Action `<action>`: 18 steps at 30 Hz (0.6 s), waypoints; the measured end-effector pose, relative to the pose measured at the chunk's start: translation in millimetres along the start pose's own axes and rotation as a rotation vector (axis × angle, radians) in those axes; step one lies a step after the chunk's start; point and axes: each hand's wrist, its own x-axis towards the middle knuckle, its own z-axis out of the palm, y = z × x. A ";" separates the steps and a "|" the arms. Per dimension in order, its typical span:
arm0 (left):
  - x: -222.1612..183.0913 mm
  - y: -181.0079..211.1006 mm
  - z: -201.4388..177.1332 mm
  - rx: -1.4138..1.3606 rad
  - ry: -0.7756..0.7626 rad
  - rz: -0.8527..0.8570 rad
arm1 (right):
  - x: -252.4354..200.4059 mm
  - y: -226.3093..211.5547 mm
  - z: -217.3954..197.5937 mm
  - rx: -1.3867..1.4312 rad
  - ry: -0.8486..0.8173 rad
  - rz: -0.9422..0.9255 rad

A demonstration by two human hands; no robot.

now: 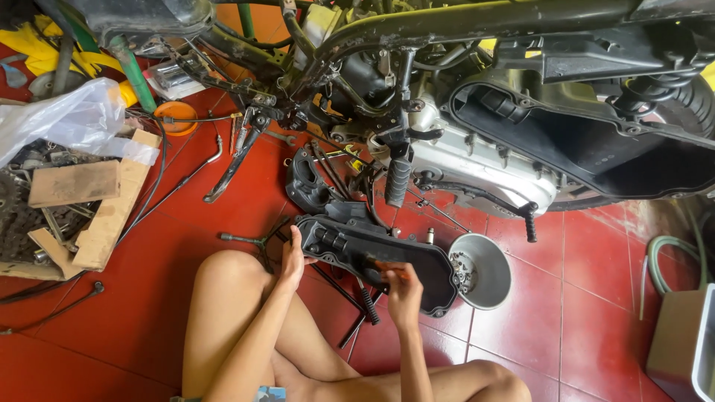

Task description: Applying polish or a protective coating to a motorcycle plastic component using a brush.

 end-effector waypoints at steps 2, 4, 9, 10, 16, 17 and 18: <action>-2.8 3.3 0.9 0.003 -0.003 0.002 | 5.6 11.3 -13.3 -0.044 0.087 -0.023; -4.6 2.2 0.8 0.004 -0.006 0.002 | 7.3 11.0 -18.9 -0.091 0.173 -0.046; -6.4 4.4 0.6 0.013 -0.006 0.000 | -1.6 -14.2 0.6 0.037 0.032 -0.042; -7.9 5.8 1.1 0.015 -0.005 -0.001 | -0.5 -10.9 -2.0 0.038 0.032 -0.040; -9.1 6.0 1.1 -0.007 -0.002 -0.015 | 4.6 1.8 -18.5 -0.116 0.152 -0.071; -11.3 7.0 1.7 -0.003 0.000 -0.015 | 3.6 -4.6 -14.6 -0.078 0.142 -0.074; -12.7 9.4 1.2 0.009 -0.002 -0.015 | 1.4 -11.0 -9.3 -0.037 0.137 -0.075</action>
